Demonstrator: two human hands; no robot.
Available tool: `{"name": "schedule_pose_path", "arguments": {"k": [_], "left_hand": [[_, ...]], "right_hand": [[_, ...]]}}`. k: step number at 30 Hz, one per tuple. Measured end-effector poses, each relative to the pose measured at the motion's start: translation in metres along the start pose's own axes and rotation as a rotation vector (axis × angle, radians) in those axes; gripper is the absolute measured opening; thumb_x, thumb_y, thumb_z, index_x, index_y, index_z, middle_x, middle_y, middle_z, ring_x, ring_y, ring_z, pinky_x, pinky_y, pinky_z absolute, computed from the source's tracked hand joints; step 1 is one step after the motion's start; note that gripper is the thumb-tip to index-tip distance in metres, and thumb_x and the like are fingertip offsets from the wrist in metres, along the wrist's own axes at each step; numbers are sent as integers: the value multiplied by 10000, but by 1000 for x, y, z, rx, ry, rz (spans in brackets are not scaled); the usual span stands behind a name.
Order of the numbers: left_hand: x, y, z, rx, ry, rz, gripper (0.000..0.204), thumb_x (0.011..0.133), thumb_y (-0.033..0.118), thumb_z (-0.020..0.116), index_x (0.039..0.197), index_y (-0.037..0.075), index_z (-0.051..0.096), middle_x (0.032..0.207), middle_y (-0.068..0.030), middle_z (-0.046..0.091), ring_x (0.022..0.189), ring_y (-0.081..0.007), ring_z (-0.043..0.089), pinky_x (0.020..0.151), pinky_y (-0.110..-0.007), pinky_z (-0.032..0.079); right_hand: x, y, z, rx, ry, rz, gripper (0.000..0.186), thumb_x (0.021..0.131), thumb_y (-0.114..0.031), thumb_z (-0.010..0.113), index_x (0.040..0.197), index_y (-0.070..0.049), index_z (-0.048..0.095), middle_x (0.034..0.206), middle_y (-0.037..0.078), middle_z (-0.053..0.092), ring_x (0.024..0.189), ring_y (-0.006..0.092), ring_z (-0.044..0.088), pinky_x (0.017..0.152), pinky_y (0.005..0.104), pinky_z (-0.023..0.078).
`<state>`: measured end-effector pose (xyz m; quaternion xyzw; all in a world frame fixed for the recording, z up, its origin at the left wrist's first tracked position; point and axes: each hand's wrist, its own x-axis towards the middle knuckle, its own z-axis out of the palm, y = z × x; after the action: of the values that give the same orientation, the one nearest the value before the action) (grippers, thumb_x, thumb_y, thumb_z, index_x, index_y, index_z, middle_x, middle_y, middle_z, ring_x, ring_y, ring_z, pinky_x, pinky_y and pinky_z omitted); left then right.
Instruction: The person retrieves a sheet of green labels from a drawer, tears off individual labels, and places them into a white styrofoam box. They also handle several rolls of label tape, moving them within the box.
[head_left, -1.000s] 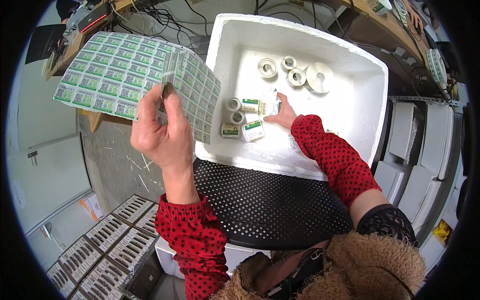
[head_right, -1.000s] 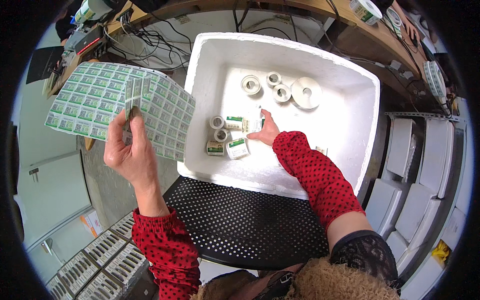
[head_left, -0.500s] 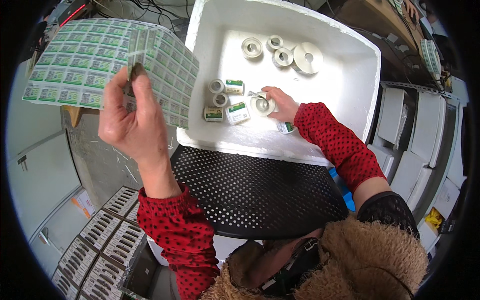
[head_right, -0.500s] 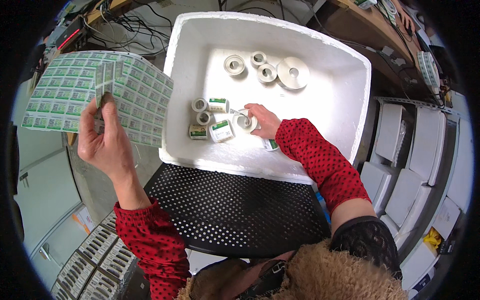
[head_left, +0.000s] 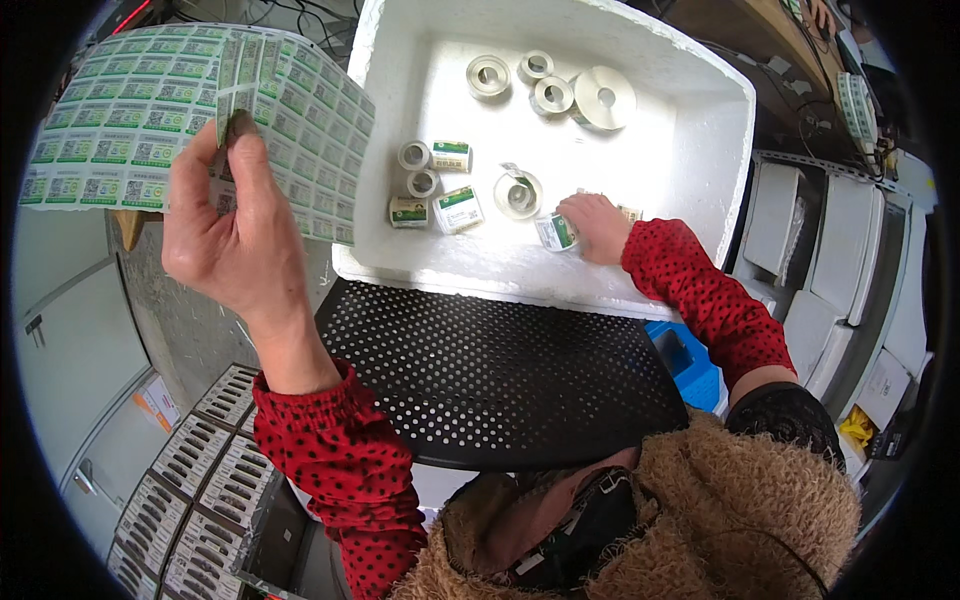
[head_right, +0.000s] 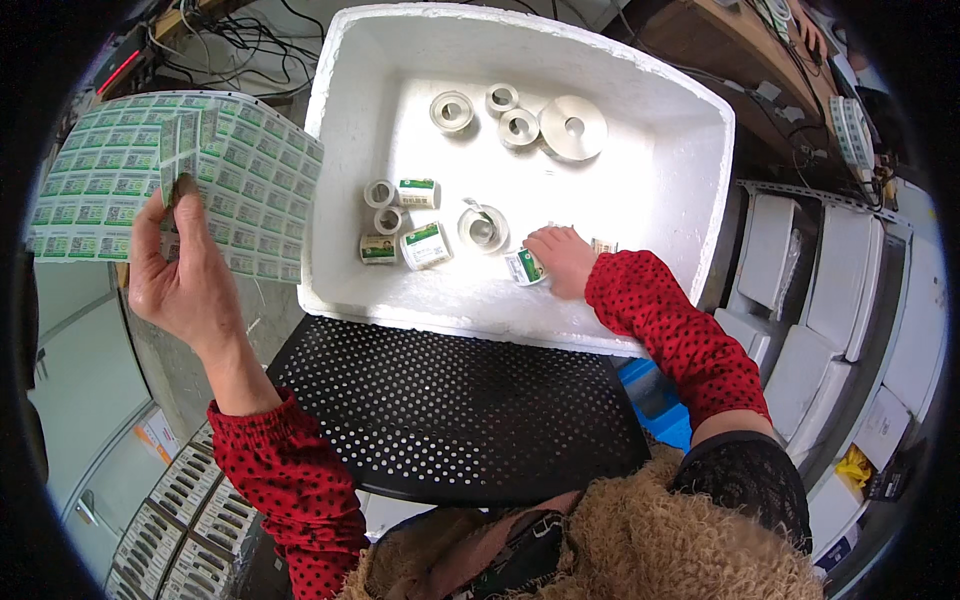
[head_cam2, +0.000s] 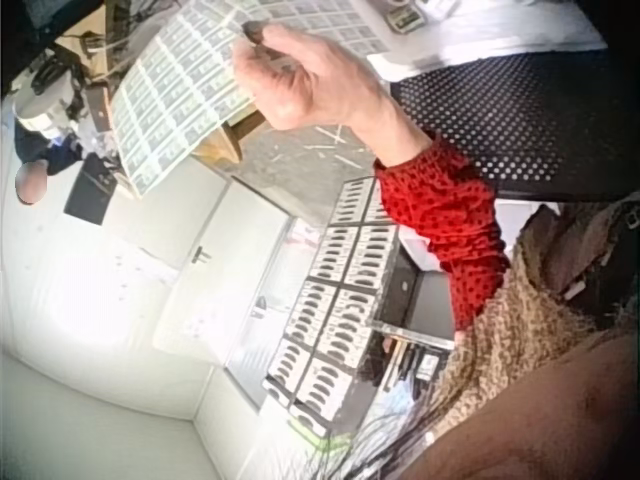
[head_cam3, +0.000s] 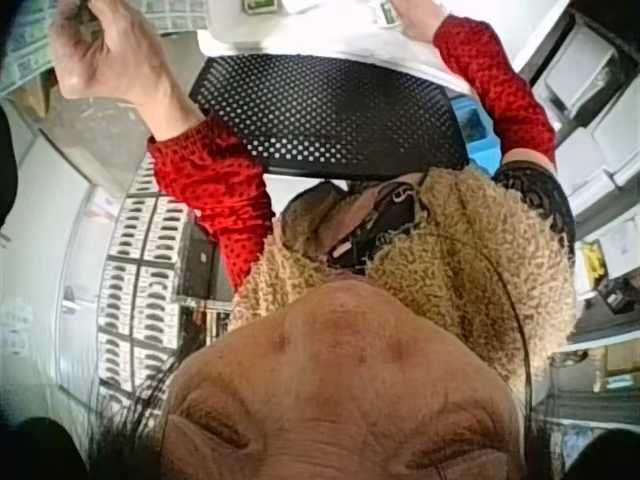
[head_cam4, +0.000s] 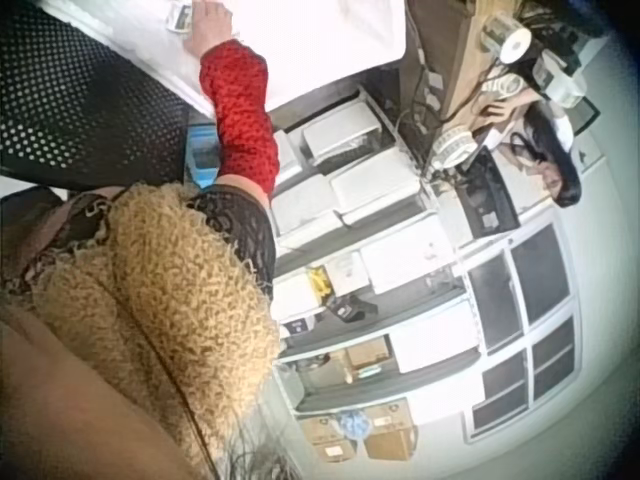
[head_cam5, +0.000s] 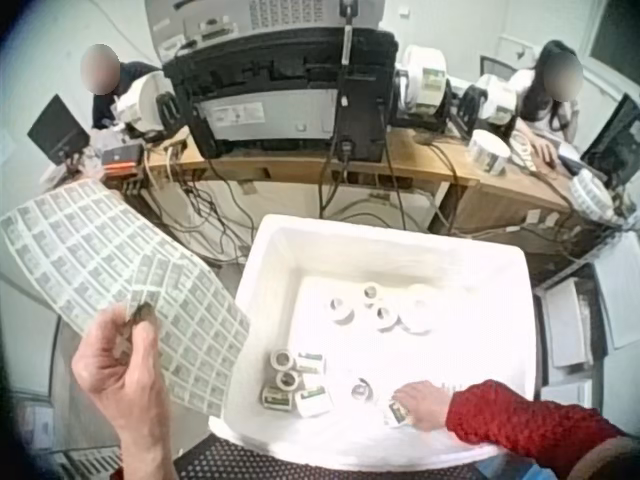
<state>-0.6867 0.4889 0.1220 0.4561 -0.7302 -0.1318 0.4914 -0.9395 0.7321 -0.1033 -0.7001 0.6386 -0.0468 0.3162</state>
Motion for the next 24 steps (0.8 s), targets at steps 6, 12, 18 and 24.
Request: {"name": "schedule_pose_path", "arguments": {"k": [6, 12, 18, 24], "left_hand": [[0, -2, 0, -11, -4, 17, 113, 790, -10, 647, 900, -35, 660, 726, -24, 647, 636, -50, 550, 594, -180, 447], [0, -2, -1, 16, -23, 24, 117, 834, 40, 650, 929, -24, 669, 747, 7, 626, 644, -19, 504, 581, -147, 409], [1, 2, 1, 23, -16, 43, 106, 835, 41, 647, 919, -21, 668, 761, 1, 630, 652, -25, 504, 592, -155, 408], [-1, 6, 2, 8, -34, -18, 103, 844, 55, 642, 918, -11, 670, 780, 4, 630, 668, -27, 510, 596, -155, 407]], "right_hand": [[3, 5, 15, -52, -11, 0, 619, 628, -4, 627, 1216, -54, 442, 1184, 127, 502, 1125, 290, 468, 942, 377, 341], [5, 28, 6, 407, -75, 141, 681, 647, 101, 567, 1277, -112, 418, 1181, 136, 538, 1127, 298, 521, 936, 389, 429], [8, 18, -39, 749, -309, 418, 706, 695, 142, 532, 1321, -148, 382, 1207, 150, 550, 1187, 254, 495, 998, 333, 396], [6, 27, -42, 947, -324, 343, 685, 727, 144, 520, 1328, -157, 385, 1239, 145, 539, 1164, 225, 511, 979, 308, 400]]}}
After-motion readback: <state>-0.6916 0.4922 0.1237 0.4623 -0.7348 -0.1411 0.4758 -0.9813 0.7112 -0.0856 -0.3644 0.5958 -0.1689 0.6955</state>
